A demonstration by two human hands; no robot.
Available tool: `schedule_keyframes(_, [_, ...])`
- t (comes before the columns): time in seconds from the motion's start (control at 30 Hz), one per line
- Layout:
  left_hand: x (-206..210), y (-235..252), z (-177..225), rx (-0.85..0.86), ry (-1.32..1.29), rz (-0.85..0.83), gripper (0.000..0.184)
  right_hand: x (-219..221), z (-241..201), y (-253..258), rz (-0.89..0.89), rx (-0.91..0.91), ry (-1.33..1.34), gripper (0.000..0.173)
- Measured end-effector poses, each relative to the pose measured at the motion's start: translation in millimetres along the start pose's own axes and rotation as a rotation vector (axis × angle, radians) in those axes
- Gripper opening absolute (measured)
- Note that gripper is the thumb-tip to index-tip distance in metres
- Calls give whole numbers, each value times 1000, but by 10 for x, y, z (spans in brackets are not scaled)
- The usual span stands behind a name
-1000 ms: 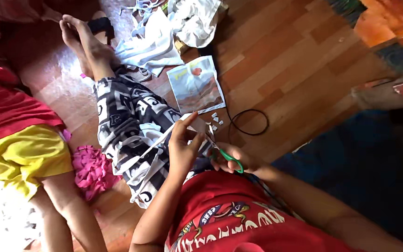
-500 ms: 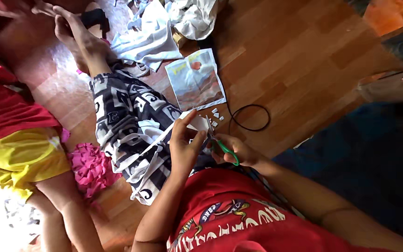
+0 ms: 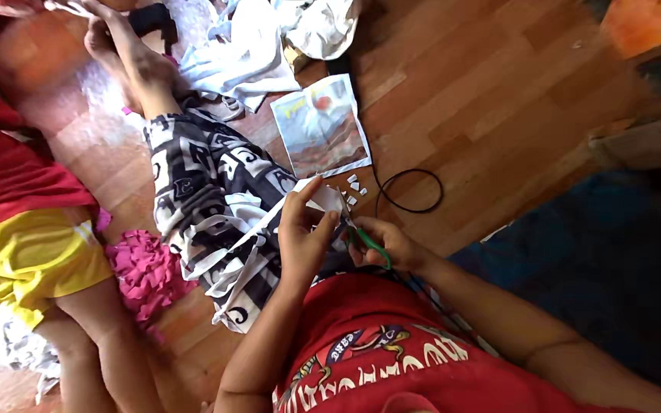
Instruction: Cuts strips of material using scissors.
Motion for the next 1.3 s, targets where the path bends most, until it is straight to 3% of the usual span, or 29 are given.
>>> schedule_keyframes(1.3, [-58,47,51,-7,14,4,59,-85,-109,-103,65,-25,-161,34])
Point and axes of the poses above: each hand's wrist, its own y-axis towards the middle knuckle, its own x-axis out of the palm, z = x × y, the point moved 2 cm from there along y, towards the middle knuckle, and after that the axes turned 1 degree about -x, right-handed, at the moved point
